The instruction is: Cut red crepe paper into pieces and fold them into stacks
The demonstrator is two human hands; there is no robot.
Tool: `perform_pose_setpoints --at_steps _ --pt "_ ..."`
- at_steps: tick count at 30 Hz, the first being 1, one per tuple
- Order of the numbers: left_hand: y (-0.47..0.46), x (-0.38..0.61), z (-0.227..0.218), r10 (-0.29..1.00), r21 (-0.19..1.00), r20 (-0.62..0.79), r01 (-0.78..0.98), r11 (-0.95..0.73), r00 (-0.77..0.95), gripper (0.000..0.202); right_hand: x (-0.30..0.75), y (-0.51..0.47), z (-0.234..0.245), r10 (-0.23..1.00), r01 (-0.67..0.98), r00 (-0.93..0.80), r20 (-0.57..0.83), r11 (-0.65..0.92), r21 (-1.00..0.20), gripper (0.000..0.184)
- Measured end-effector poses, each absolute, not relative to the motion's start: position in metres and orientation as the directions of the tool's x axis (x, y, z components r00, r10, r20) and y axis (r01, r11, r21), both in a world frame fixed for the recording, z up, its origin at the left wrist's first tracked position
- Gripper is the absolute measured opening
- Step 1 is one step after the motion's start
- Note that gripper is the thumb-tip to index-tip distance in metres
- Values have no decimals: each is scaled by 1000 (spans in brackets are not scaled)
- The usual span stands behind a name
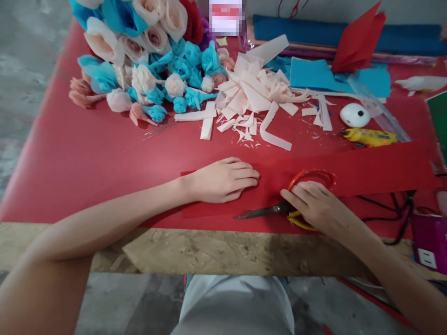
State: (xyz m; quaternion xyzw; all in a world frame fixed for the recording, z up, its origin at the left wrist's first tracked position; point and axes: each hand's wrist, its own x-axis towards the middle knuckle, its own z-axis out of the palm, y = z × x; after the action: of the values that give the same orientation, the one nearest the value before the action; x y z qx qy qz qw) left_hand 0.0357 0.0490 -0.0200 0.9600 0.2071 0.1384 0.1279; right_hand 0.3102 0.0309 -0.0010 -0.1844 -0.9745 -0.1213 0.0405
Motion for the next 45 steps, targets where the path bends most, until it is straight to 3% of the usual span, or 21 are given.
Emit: perform_pose_setpoints --at_steps 10,16,27,36,45 --pt "50 34 -22 436 317 197 363 -876 878 31 315 33 4 294 321 -944 148 923 214 29" --pt "49 34 -21 436 322 195 362 -875 879 31 313 25 0 391 388 -920 42 886 256 33" --pt "49 34 -23 425 305 215 353 -885 879 32 294 29 -4 386 392 -920 63 907 156 33" --pt "48 34 -21 429 295 195 364 -884 882 32 286 39 2 336 337 -940 64 942 -3 30" --pt "49 34 -22 433 306 182 368 -878 883 33 283 43 4 263 267 -962 73 962 55 32"
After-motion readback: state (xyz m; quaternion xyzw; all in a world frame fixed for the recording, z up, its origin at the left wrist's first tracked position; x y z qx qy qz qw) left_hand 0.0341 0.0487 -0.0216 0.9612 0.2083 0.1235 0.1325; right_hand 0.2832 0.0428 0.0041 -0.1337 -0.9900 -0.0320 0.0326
